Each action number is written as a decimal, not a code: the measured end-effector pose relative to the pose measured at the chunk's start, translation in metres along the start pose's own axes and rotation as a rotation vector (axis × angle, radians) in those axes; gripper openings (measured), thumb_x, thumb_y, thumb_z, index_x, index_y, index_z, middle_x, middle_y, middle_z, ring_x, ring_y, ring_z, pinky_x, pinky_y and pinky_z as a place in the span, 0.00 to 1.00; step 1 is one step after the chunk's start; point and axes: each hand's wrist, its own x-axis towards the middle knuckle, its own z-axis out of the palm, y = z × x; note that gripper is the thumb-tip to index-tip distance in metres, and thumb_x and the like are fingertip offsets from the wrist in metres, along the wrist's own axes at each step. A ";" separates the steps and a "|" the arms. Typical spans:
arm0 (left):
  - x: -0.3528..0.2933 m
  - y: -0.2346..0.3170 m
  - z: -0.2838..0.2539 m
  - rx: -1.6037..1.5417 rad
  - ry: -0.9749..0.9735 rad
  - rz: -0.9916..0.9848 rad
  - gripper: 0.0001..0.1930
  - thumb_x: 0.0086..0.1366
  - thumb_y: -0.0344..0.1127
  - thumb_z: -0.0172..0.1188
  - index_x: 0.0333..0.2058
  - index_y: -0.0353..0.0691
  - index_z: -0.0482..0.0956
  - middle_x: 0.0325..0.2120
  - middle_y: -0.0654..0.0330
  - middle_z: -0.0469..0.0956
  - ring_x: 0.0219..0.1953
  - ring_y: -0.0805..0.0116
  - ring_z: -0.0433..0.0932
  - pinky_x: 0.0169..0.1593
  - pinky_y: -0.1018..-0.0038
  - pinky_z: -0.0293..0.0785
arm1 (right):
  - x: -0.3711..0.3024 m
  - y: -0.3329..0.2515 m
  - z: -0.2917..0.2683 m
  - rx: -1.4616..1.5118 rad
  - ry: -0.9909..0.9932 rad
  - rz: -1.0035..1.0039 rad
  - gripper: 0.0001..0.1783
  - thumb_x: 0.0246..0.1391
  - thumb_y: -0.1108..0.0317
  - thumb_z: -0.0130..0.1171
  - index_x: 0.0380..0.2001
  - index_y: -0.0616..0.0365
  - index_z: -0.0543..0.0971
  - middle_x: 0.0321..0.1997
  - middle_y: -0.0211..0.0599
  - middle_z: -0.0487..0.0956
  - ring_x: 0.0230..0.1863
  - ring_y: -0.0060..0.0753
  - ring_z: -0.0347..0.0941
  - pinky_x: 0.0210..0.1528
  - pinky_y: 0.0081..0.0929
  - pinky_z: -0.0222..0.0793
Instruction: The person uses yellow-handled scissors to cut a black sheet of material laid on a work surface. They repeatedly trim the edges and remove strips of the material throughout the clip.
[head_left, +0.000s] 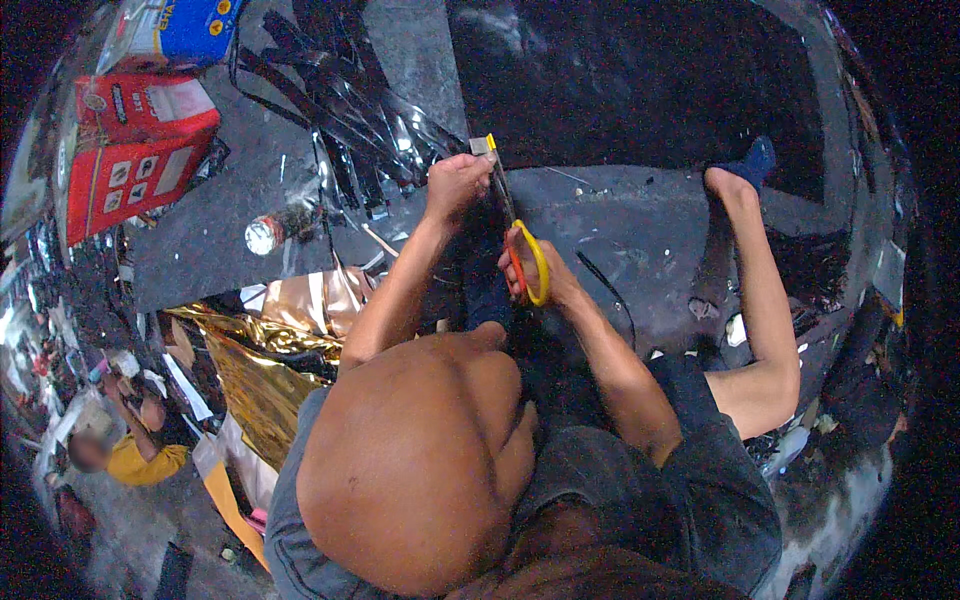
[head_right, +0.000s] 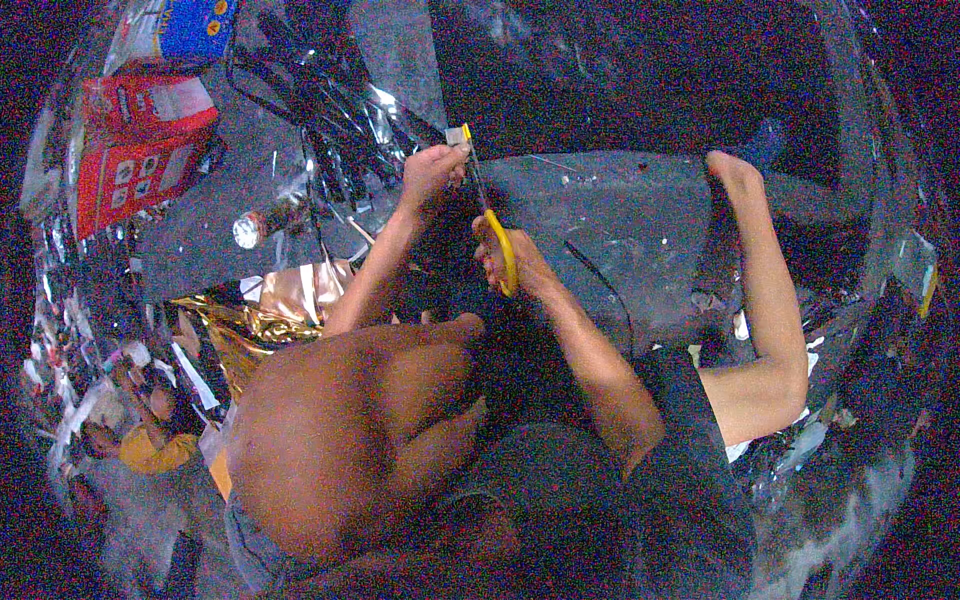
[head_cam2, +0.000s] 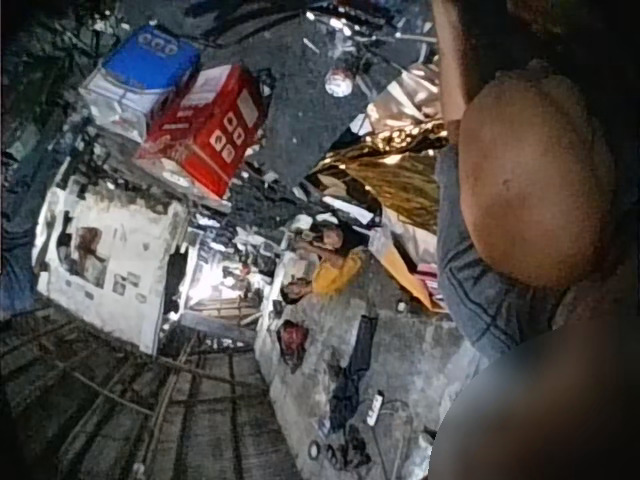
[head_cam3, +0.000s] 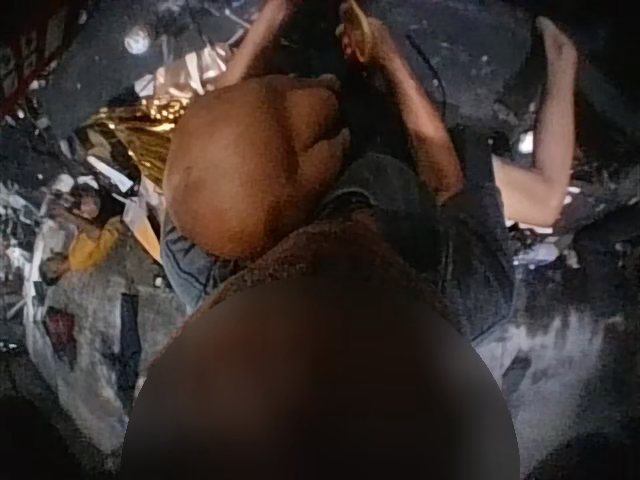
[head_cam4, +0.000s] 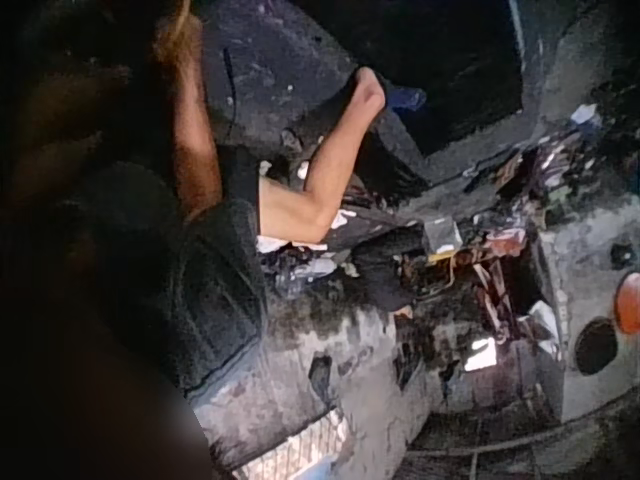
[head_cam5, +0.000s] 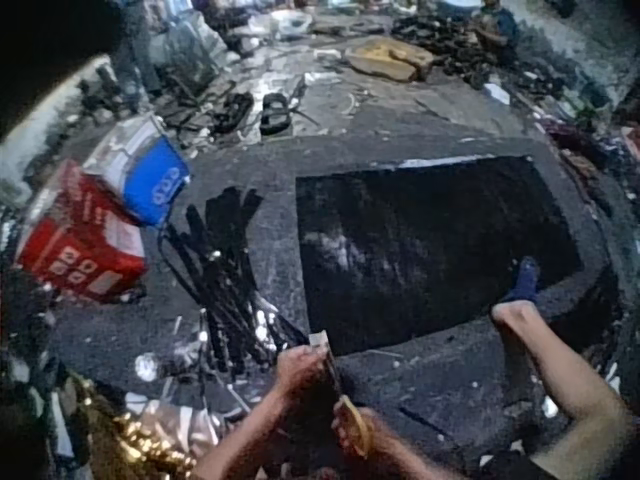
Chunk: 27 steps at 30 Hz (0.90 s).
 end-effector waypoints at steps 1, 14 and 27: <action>-0.001 0.001 -0.001 -0.047 -0.004 -0.016 0.13 0.57 0.37 0.61 0.17 0.41 0.71 0.13 0.69 0.71 0.14 0.83 0.64 0.19 0.83 0.58 | 0.004 0.000 0.002 0.048 0.003 -0.012 0.27 0.47 0.37 0.55 0.27 0.53 0.76 0.15 0.28 0.70 0.12 0.26 0.67 0.14 0.25 0.67; 0.002 -0.008 0.007 0.137 0.139 0.214 0.14 0.56 0.36 0.60 0.15 0.40 0.69 0.11 0.73 0.65 0.15 0.84 0.60 0.18 0.81 0.54 | 0.012 -0.015 0.017 -0.133 0.177 0.001 0.33 0.37 0.29 0.57 0.18 0.52 0.71 0.10 0.22 0.64 0.09 0.24 0.63 0.12 0.24 0.62; 0.002 -0.009 0.007 0.064 0.119 0.216 0.14 0.55 0.34 0.59 0.14 0.41 0.68 0.11 0.72 0.64 0.15 0.84 0.59 0.17 0.81 0.52 | 0.019 -0.009 0.016 -0.198 0.230 -0.029 0.31 0.46 0.34 0.54 0.14 0.54 0.73 0.09 0.25 0.67 0.08 0.23 0.63 0.10 0.24 0.59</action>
